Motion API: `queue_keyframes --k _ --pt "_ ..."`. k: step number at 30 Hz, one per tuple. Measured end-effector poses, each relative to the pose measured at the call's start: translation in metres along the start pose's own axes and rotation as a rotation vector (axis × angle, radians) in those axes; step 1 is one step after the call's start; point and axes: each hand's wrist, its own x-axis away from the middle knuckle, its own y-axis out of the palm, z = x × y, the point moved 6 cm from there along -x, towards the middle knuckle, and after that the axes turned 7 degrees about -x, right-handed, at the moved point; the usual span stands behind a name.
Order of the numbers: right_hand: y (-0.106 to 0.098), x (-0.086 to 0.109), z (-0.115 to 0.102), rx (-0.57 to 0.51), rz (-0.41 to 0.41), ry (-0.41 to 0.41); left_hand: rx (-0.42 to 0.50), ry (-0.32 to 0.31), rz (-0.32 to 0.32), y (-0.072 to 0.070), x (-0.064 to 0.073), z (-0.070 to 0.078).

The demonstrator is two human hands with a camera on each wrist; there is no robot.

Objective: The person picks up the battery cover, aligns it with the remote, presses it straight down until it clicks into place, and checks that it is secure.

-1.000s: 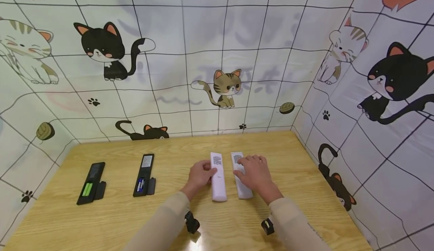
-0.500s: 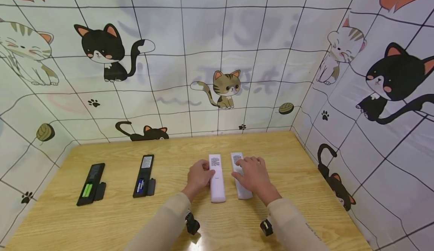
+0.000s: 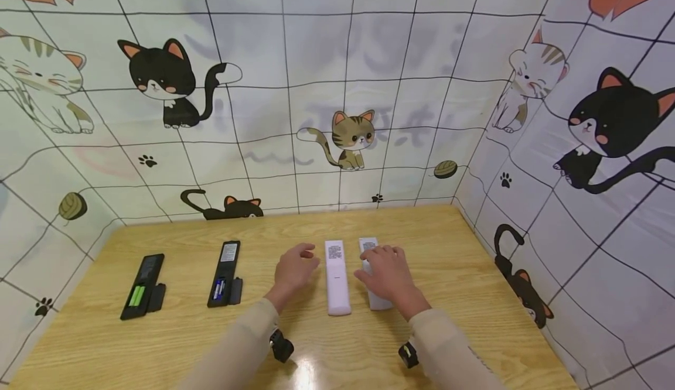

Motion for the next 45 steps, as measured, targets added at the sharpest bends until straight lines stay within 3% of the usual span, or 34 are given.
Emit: queue_keyframes --k 6,13,21,26,32,39,45 --pt "0.005 -0.003 -0.015 0.006 -0.006 -0.028 -0.058 0.121 0.022 -0.026 0.0 -0.009" --pt "0.018 -0.011 -0.041 0.029 -0.02 -0.072 -0.178 0.226 0.055 -0.058 -0.007 -0.031" --pt "0.036 -0.023 -0.089 0.079 -0.052 -0.201 -0.403 0.327 0.116 -0.097 -0.004 -0.058" --pt "0.05 -0.028 -0.12 0.136 -0.062 -0.279 -0.572 0.376 0.148 -0.11 -0.003 -0.076" --pt "0.071 -0.033 -0.148 0.179 -0.084 -0.332 -0.668 0.363 0.158 -0.124 -0.005 -0.103" --pt "0.082 -0.037 -0.173 0.182 -0.103 -0.347 -0.695 0.273 0.143 -0.143 -0.006 -0.129" --pt "0.091 -0.043 -0.19 0.169 -0.097 -0.352 -0.718 0.259 0.16 -0.148 -0.008 -0.144"
